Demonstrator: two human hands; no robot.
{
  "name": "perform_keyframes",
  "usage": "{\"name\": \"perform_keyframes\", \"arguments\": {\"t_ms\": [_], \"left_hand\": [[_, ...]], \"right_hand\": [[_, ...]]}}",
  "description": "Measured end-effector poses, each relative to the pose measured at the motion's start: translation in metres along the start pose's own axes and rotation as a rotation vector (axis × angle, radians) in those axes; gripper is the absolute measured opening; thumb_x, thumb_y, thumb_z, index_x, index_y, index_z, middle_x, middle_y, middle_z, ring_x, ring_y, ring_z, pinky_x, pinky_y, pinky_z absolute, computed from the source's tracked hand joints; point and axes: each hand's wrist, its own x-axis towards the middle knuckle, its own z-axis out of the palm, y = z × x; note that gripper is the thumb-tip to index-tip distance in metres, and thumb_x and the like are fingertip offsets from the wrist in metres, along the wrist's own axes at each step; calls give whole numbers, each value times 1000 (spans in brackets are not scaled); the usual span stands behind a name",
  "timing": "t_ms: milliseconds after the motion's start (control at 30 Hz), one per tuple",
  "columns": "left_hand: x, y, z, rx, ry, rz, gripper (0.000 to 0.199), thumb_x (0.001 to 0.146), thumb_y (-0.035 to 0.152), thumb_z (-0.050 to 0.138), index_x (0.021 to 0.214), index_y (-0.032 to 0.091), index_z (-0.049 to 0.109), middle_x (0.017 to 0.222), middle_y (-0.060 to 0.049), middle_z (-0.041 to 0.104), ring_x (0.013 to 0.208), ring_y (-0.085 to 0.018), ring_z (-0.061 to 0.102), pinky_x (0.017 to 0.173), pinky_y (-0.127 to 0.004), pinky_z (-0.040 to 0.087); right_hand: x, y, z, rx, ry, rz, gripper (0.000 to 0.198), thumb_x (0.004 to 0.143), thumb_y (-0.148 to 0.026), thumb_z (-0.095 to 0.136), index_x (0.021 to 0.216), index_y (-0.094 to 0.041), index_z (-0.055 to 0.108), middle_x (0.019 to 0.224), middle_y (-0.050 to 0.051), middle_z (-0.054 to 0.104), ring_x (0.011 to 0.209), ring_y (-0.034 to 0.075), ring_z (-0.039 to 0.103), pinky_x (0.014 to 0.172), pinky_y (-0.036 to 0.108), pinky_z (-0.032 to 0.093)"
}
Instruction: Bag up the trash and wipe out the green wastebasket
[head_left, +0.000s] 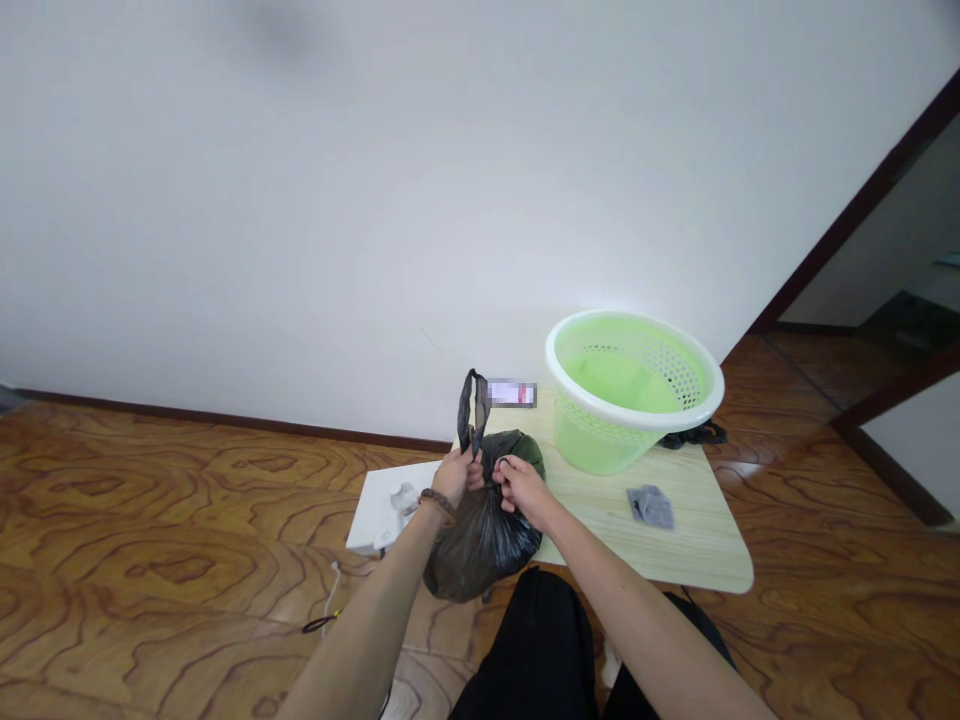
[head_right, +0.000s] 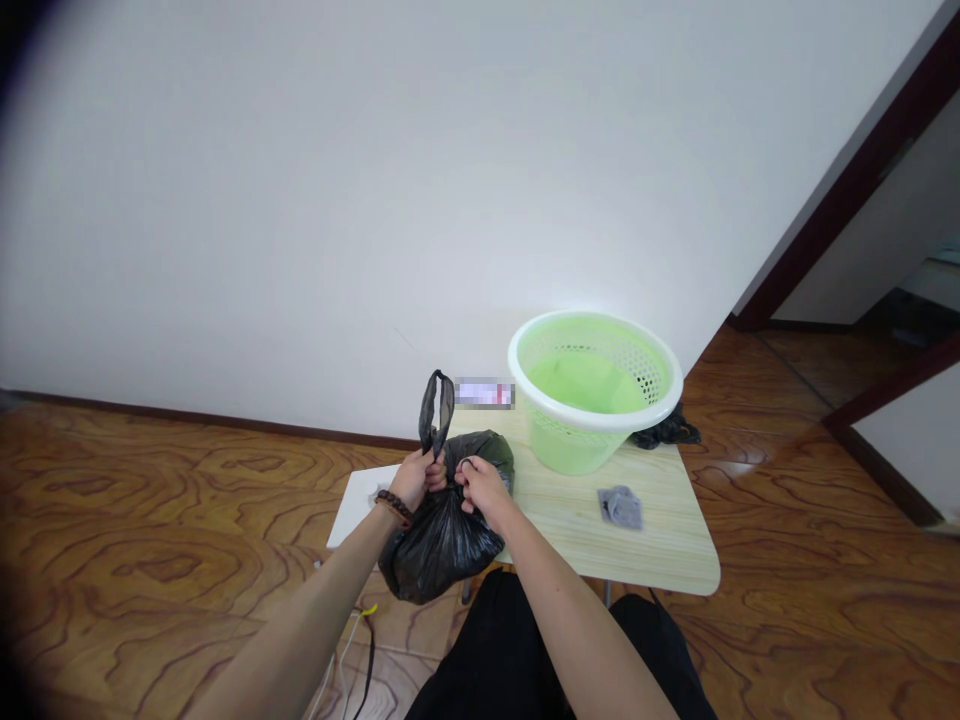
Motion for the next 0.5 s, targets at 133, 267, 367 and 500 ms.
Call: {"name": "perform_keyframes", "arguments": {"t_ms": [133, 267, 367, 500], "left_hand": [[2, -5, -7, 33, 33, -33, 33, 72, 42, 57, 59, 16, 42, 43, 10, 21, 33, -2, 20, 33, -17, 17], [5, -10, -9, 45, 87, -56, 32, 72, 41, 57, 59, 17, 42, 41, 10, 23, 31, -2, 20, 33, -17, 16], [5, -7, -7, 33, 134, -66, 28, 72, 40, 57, 63, 16, 44, 42, 11, 22, 32, -3, 22, 34, -18, 23], [-4, 10, -6, -12, 136, -112, 21, 75, 34, 51, 75, 13, 51, 44, 9, 30, 37, -6, 32, 43, -23, 37]], "right_hand": [[5, 10, -1, 65, 37, -15, 18, 78, -38, 47, 77, -20, 46, 58, -8, 38, 36, 3, 21, 31, 16, 27], [7, 14, -2, -41, 83, -40, 17, 79, -36, 46, 75, -19, 47, 58, -7, 42, 36, 3, 26, 31, 17, 31], [3, 6, -7, -239, 85, -94, 16, 80, -34, 44, 78, -20, 51, 58, -5, 47, 35, 4, 35, 31, 17, 34], [-10, -6, -16, -477, 99, -204, 17, 79, -34, 49, 83, -21, 58, 53, -5, 47, 33, 5, 42, 29, 16, 33]]}}
